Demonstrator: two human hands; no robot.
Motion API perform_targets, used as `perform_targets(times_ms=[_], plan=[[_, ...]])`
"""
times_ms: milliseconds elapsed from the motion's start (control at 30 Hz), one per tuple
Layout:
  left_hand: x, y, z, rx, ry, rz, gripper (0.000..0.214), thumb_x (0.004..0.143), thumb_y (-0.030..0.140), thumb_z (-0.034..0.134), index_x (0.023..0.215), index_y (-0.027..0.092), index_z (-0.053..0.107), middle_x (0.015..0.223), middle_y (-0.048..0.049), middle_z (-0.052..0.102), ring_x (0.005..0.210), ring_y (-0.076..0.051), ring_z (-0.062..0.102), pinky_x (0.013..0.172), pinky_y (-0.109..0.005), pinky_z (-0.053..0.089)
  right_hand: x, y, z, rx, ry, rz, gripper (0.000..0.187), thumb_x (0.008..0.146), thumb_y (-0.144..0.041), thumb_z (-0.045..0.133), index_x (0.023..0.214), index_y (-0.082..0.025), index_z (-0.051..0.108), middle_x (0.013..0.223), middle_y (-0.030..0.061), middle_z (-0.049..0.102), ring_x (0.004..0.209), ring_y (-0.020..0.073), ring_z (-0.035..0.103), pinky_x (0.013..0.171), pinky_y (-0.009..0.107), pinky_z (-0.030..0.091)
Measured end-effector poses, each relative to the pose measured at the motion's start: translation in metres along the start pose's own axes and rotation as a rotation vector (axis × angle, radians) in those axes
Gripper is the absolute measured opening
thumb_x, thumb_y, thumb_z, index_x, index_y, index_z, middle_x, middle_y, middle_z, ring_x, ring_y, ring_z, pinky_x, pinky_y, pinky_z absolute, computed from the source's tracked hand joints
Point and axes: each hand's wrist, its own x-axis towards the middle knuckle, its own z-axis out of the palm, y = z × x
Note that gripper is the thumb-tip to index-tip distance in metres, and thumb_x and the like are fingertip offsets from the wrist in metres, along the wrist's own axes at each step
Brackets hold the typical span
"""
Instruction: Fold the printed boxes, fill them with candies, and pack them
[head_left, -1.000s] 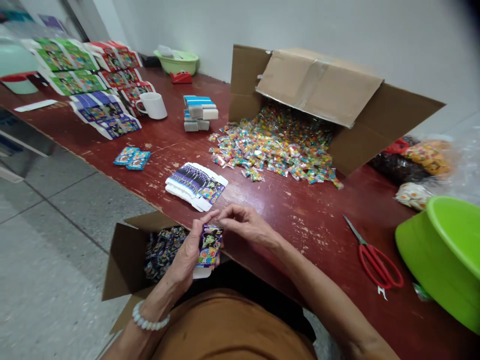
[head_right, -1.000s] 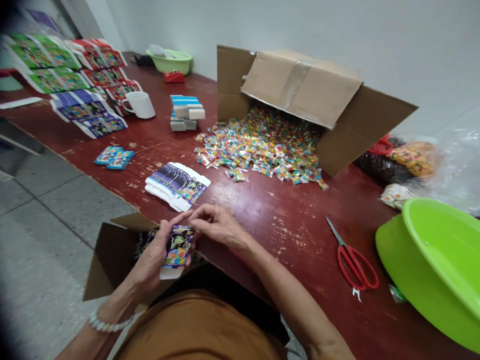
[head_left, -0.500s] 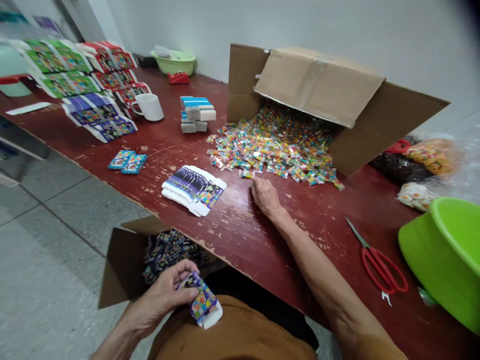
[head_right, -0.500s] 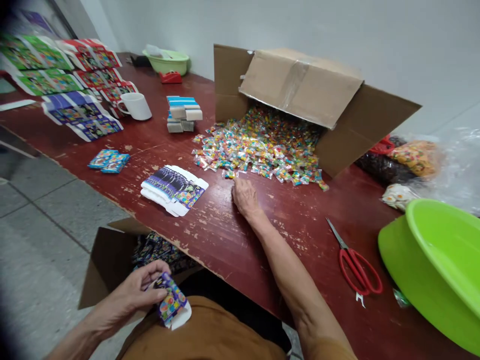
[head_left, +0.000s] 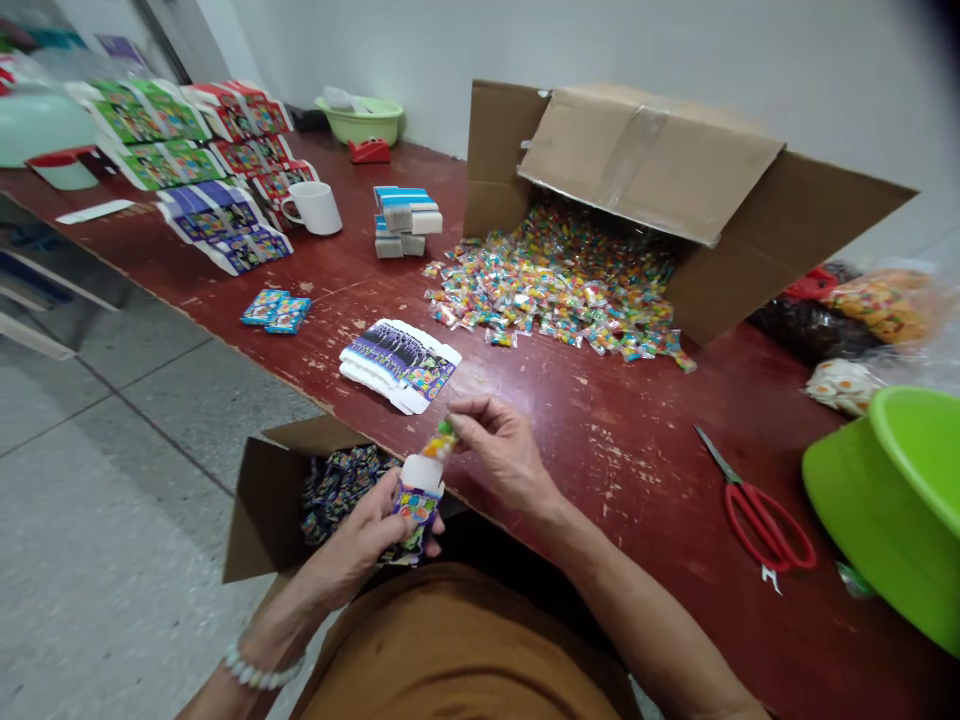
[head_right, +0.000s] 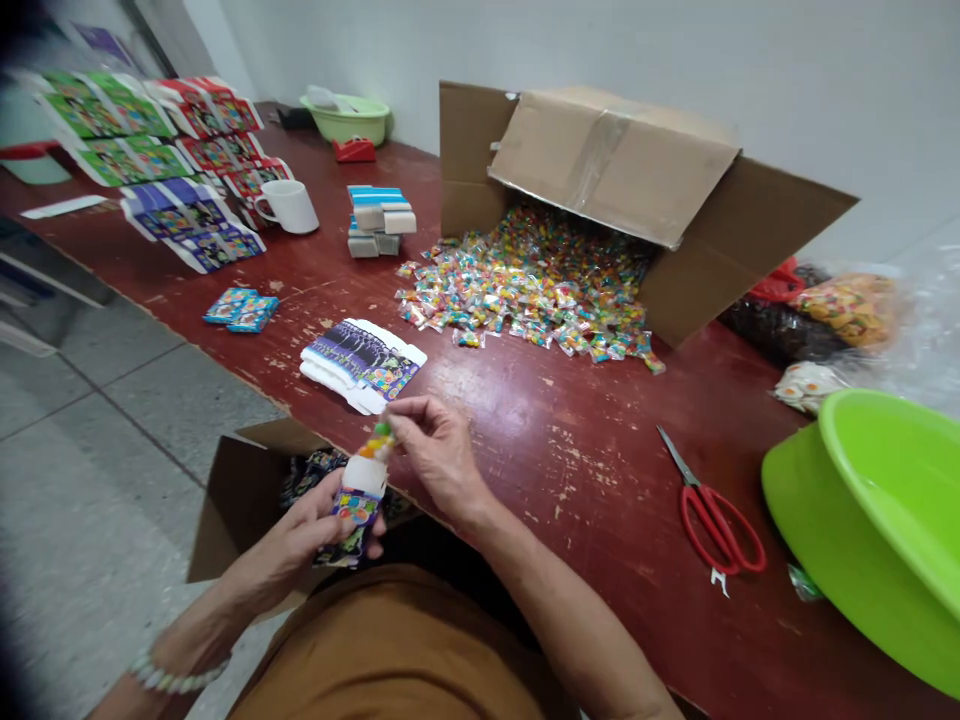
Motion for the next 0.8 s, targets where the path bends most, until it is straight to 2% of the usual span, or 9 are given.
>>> perform_targets(times_ms=[67,133,267,333,433,533,600,700,800], plan=[[0.002,0.003,0.010,-0.016,0.035,0.047,0.052,0.078,0.028,0.065,0.126,0.022,0.047,0.085,-0.0021,0.072,0.065,-0.016,0.067,0.065,-0.028,0.048,-0.008,0.004,0.008,-0.061,-0.005,-0.034,0.016,0.078,-0.032,0.072,0.087,-0.019,0.071,0.078,0.0013,0.071,0.065,0.0128,0.062,0.062,0.026,0.050],[0.001,0.005,0.016,-0.022,0.052,0.069,0.053,0.078,0.026,0.062,0.127,0.021,0.045,0.081,-0.0010,0.071,0.060,-0.015,0.065,0.061,-0.026,0.047,-0.012,0.009,0.008,-0.205,-0.014,-0.137,0.011,0.083,-0.029,0.068,0.087,-0.019,0.072,0.079,0.0022,0.072,0.067,0.0144,0.063,0.063,0.027,0.049],[0.000,0.008,0.020,-0.054,0.055,0.113,0.055,0.071,0.019,0.058,0.125,0.021,0.047,0.077,0.0007,0.070,0.056,-0.015,0.063,0.056,-0.025,0.046,-0.018,0.010,0.001,-0.582,-0.119,-0.553,0.013,0.090,-0.018,0.062,0.085,-0.021,0.074,0.080,0.0038,0.074,0.078,0.0181,0.063,0.076,0.033,0.047],[0.001,0.009,0.020,-0.068,0.070,0.144,0.060,0.068,0.017,0.059,0.127,0.021,0.048,0.074,0.0017,0.069,0.055,-0.015,0.061,0.054,-0.025,0.046,-0.021,0.007,-0.001,-0.700,-0.171,-0.685,0.015,0.093,-0.018,0.060,0.086,-0.020,0.073,0.080,0.0042,0.075,0.077,0.0184,0.062,0.080,0.036,0.045],[0.003,0.007,0.021,-0.141,0.076,0.151,0.056,0.073,0.023,0.063,0.127,0.020,0.052,0.073,0.0004,0.069,0.054,-0.016,0.060,0.052,-0.026,0.047,-0.023,0.002,-0.001,-0.775,-0.261,-0.644,0.013,0.095,-0.021,0.062,0.089,-0.021,0.074,0.084,0.0035,0.076,0.077,0.0174,0.063,0.080,0.034,0.044],[0.004,0.004,0.023,-0.262,0.082,0.104,0.050,0.085,0.045,0.061,0.127,0.018,0.055,0.076,-0.0038,0.071,0.052,-0.017,0.061,0.049,-0.027,0.047,-0.022,-0.001,-0.003,-0.839,-0.327,-0.513,0.011,0.094,-0.021,0.064,0.097,-0.024,0.074,0.085,0.0025,0.076,0.080,0.0175,0.063,0.077,0.032,0.045],[0.004,0.004,0.025,-0.312,0.098,0.089,0.055,0.086,0.056,0.060,0.123,0.016,0.058,0.078,-0.0059,0.072,0.050,-0.017,0.061,0.048,-0.027,0.047,-0.019,0.000,-0.005,-0.889,-0.287,-0.507,0.014,0.091,-0.019,0.067,0.102,-0.024,0.074,0.086,0.0030,0.075,0.081,0.0189,0.063,0.078,0.034,0.045],[0.005,0.007,0.028,-0.329,0.124,0.091,0.059,0.081,0.064,0.064,0.112,0.013,0.064,0.077,-0.0071,0.073,0.047,-0.016,0.060,0.046,-0.026,0.047,-0.016,0.002,-0.007,-0.854,-0.188,-0.527,0.020,0.086,-0.017,0.072,0.105,-0.021,0.071,0.088,0.0040,0.076,0.083,0.0196,0.065,0.080,0.034,0.046],[0.007,0.011,0.030,-0.316,0.135,0.086,0.058,0.080,0.065,0.066,0.103,0.012,0.067,0.074,-0.0071,0.073,0.046,-0.015,0.060,0.046,-0.025,0.047,-0.018,0.003,-0.005,-0.784,-0.129,-0.503,0.011,0.084,-0.017,0.071,0.095,-0.020,0.071,0.085,0.0040,0.075,0.080,0.0180,0.065,0.076,0.031,0.048]])
